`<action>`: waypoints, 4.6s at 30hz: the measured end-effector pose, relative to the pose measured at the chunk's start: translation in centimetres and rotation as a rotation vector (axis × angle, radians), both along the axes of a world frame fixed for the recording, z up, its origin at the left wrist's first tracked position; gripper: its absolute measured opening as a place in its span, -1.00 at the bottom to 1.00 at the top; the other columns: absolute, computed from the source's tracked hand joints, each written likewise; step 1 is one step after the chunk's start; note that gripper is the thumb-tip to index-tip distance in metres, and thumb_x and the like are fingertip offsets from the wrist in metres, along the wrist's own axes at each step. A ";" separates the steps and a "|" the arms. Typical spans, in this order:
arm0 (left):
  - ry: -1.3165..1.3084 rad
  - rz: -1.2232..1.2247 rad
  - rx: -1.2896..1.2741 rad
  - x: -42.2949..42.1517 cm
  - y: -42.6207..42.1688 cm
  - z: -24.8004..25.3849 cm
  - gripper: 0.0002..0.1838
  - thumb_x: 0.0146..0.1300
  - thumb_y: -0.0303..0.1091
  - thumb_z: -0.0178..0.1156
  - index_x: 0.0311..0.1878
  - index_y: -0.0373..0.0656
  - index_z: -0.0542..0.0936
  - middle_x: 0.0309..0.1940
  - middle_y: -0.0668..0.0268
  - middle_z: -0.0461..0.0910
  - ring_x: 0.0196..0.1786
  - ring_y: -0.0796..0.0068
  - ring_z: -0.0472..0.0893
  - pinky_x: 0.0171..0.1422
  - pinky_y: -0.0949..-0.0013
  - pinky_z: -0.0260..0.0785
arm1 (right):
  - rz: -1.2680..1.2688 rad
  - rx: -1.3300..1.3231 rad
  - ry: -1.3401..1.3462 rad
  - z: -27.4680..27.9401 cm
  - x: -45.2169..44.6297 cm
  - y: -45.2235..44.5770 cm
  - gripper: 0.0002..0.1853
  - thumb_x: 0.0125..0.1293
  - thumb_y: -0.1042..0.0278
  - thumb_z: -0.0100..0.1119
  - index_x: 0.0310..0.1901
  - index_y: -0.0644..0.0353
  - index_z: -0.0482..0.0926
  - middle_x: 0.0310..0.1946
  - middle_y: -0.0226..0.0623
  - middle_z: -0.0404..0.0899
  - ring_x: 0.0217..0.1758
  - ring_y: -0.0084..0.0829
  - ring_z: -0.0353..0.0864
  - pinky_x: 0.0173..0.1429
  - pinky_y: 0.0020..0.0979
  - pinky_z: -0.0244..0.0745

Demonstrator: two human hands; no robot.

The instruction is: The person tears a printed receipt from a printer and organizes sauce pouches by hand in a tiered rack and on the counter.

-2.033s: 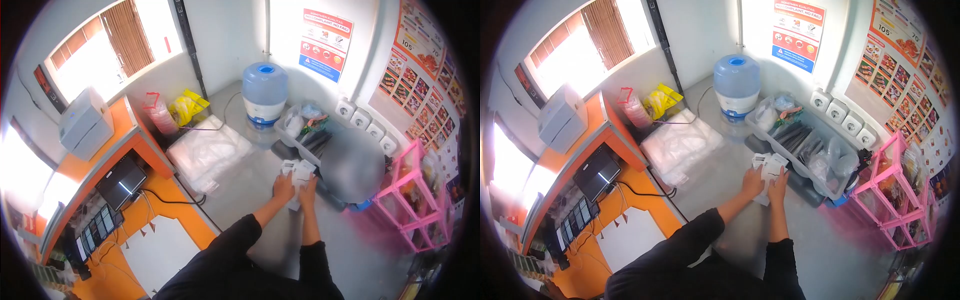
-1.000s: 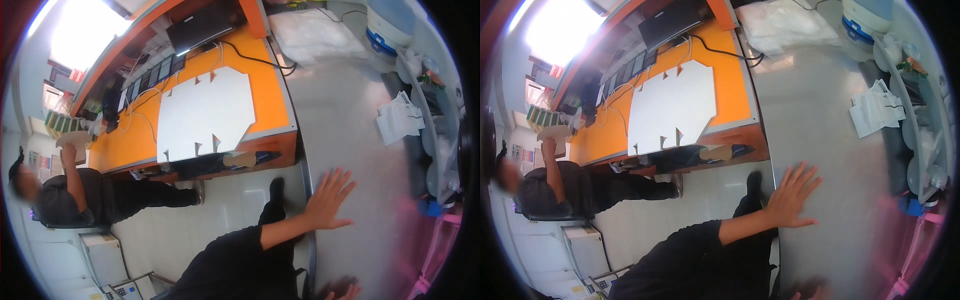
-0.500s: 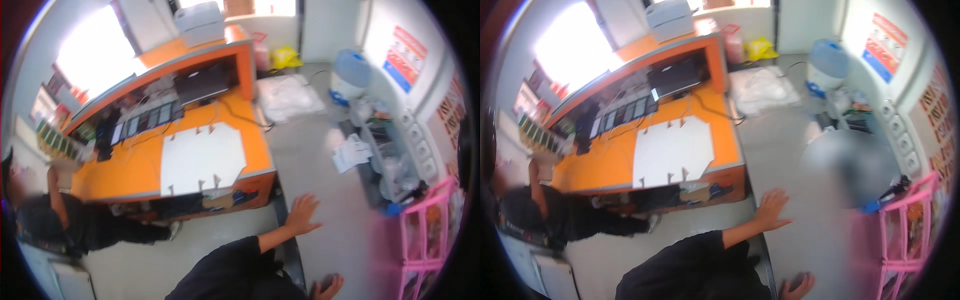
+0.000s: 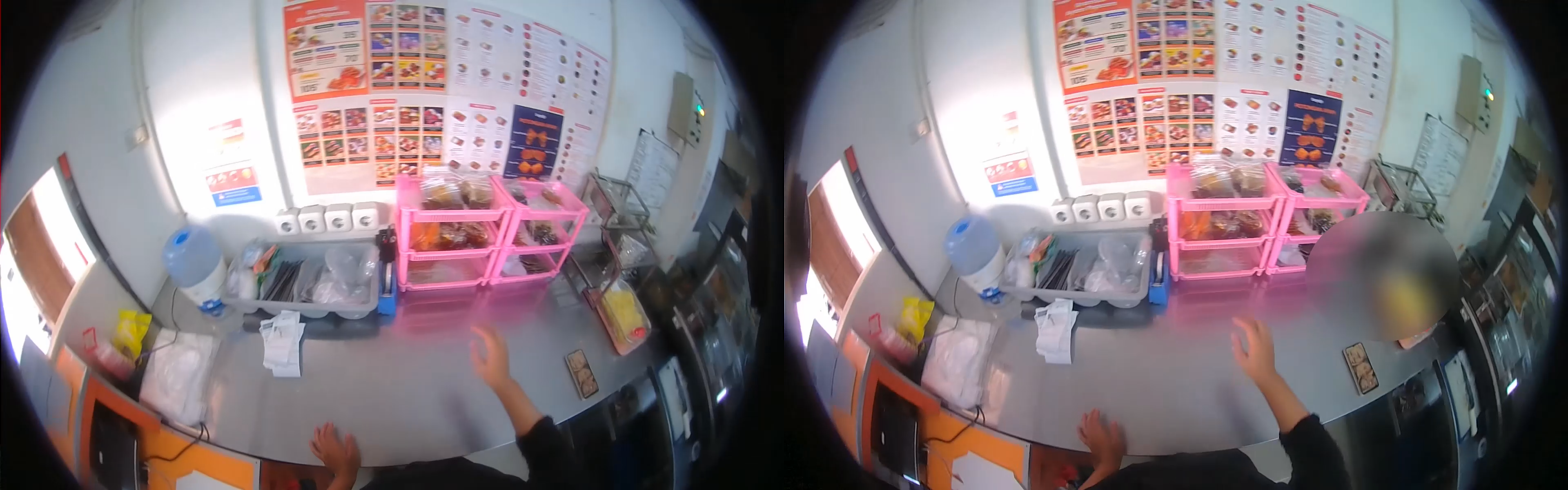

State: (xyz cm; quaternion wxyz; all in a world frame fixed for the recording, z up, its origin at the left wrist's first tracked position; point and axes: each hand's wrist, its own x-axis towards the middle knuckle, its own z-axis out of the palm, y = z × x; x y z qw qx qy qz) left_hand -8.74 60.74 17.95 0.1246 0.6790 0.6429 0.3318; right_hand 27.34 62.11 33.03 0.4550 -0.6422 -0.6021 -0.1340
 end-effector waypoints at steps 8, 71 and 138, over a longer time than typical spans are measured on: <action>0.107 0.053 0.030 2.0 -0.5 1.6 -0.41 0.03 -0.21 0.17 0.13 -0.28 0.34 0.10 0.06 0.36 0.30 -0.04 0.20 0.38 -0.14 -0.19 | 0.088 0.012 -0.001 12.5 9.6 18.8 -0.89 0.16 0.44 0.08 -0.29 0.22 0.56 -0.38 -0.21 0.58 -0.26 -0.19 0.57 -0.17 -0.28 0.45; 0.033 -0.555 0.383 37.6 53.8 29.9 -0.72 -0.01 -0.31 0.28 -0.18 -0.16 0.64 -0.38 0.15 0.63 -0.25 0.25 0.63 -0.11 0.27 0.46 | 0.359 -0.305 -0.230 19.7 18.3 44.7 -0.88 -0.05 0.31 0.26 -0.46 0.13 0.61 -0.46 -0.28 0.61 -0.34 -0.33 0.61 -0.27 -0.30 0.47; -0.124 -0.461 0.385 38.0 54.4 28.5 -0.75 -0.09 -0.19 0.37 -0.35 -0.11 0.69 -0.49 0.23 0.64 -0.38 0.34 0.63 -0.23 0.34 0.44 | 0.106 -0.214 -0.463 27.5 23.8 32.9 -0.84 -0.02 0.52 0.20 -0.33 0.23 0.64 -0.44 -0.18 0.62 -0.34 -0.34 0.63 -0.18 -0.37 0.49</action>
